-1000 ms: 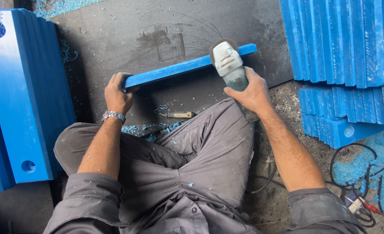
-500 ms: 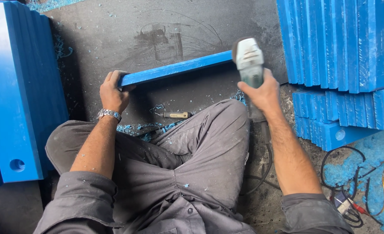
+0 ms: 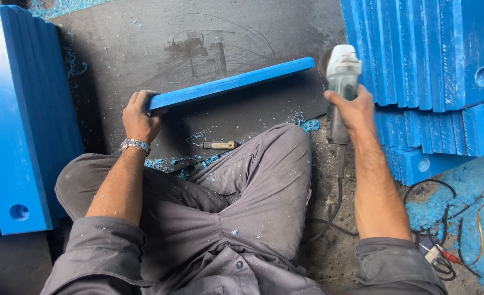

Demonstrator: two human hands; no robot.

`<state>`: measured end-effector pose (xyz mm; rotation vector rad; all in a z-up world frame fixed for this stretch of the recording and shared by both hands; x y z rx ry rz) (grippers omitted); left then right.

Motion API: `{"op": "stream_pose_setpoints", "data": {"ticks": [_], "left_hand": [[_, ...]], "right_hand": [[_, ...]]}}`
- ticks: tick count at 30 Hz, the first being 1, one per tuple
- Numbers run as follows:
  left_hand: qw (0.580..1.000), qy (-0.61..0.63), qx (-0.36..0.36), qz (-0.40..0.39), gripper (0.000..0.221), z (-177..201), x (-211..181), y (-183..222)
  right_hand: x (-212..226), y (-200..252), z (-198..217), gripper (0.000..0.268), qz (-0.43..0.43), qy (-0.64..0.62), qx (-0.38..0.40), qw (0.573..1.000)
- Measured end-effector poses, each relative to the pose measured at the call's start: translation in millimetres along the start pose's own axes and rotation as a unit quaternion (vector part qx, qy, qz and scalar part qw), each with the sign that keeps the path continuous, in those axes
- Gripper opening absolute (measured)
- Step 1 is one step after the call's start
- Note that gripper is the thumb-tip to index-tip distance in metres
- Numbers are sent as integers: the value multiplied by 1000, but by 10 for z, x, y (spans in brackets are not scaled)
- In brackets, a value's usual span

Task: Finishing and deburring the edges of blue plastic industrial components using an angle grinder and a manual deburring tool.

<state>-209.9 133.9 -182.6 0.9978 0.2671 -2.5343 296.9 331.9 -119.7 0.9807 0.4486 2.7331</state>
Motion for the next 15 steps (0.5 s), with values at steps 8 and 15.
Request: {"op": "stream_pose_setpoints", "data": {"ticks": [8, 15], "left_hand": [[1000, 23, -9, 7, 35, 24, -9, 23], [1000, 26, -16, -2, 35, 75, -50, 3]], "right_hand": [[49, 156, -24, 59, 47, -91, 10, 995], [602, 481, -735, 65, 169, 52, 42, 983]]}}
Point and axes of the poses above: each hand's wrist, its own y-axis away from the middle knuckle, its own z-axis out of the back of the hand, x = y × z, the point moved 10 cm from there along -y, towards the middle knuckle, and after that the axes turned 1 degree about z, right-handed, at the moved point
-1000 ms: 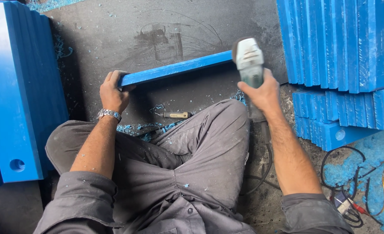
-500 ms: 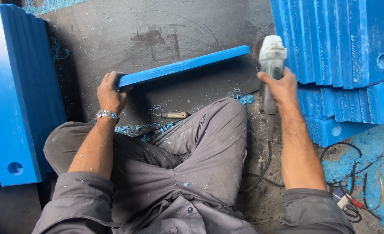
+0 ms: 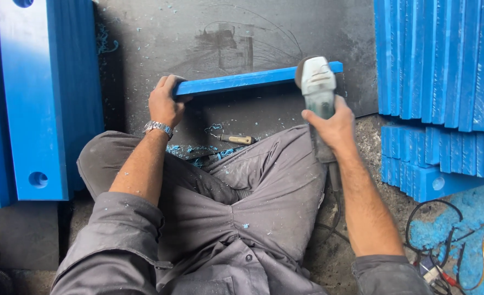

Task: Finishing and deburring the edges of blue plastic industrial components using an angle grinder and a manual deburring tool.

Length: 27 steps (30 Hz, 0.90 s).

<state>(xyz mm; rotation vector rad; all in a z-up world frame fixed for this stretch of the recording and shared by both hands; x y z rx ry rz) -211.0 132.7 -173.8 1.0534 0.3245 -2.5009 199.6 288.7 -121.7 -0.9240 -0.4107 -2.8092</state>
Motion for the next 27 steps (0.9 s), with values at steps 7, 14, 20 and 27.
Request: {"op": "stream_pose_setpoints", "data": {"ticks": [7, 14, 20, 27], "left_hand": [[1000, 10, 11, 24, 34, 3, 66, 6], [999, 5, 12, 33, 35, -1, 85, 25], [999, 15, -6, 45, 36, -22, 150, 17], [999, 18, 6, 45, 41, -22, 167, 44]], "right_hand": [[1100, 299, -948, 68, 58, 0, 99, 993], [703, 227, -664, 70, 21, -13, 60, 998], [132, 181, -203, 64, -106, -75, -15, 991], [1204, 466, -1076, 70, 63, -43, 64, 995]]}}
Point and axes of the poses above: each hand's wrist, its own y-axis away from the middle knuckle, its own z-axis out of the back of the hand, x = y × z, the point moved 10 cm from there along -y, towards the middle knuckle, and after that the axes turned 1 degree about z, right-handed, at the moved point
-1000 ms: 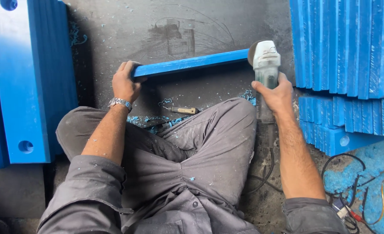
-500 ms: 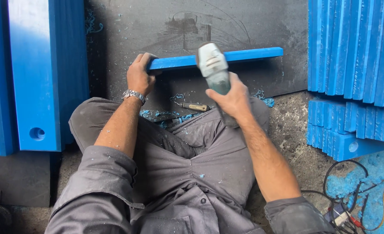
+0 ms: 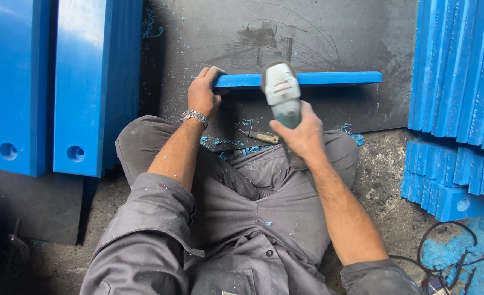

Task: Finishing and deburring the edges of blue plastic industrial components using an angle grinder and a manual deburring tool.

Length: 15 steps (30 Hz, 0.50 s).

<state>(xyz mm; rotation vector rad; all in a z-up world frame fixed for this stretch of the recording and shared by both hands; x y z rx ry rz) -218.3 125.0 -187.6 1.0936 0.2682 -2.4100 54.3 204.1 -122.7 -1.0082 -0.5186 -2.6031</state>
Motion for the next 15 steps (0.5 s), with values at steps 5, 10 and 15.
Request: {"op": "stream_pose_setpoints", "data": {"ticks": [5, 10, 15], "left_hand": [[1000, -4, 8, 3, 46, -22, -2, -13], [1000, 2, 4, 3, 42, -48, -1, -10], [1000, 2, 0, 9, 39, -10, -1, 11]], "right_hand": [[-12, 36, -70, 70, 5, 23, 33, 999], [-668, 77, 531, 67, -148, -22, -21, 988], [-616, 102, 530, 66, -155, -22, -42, 987]]}}
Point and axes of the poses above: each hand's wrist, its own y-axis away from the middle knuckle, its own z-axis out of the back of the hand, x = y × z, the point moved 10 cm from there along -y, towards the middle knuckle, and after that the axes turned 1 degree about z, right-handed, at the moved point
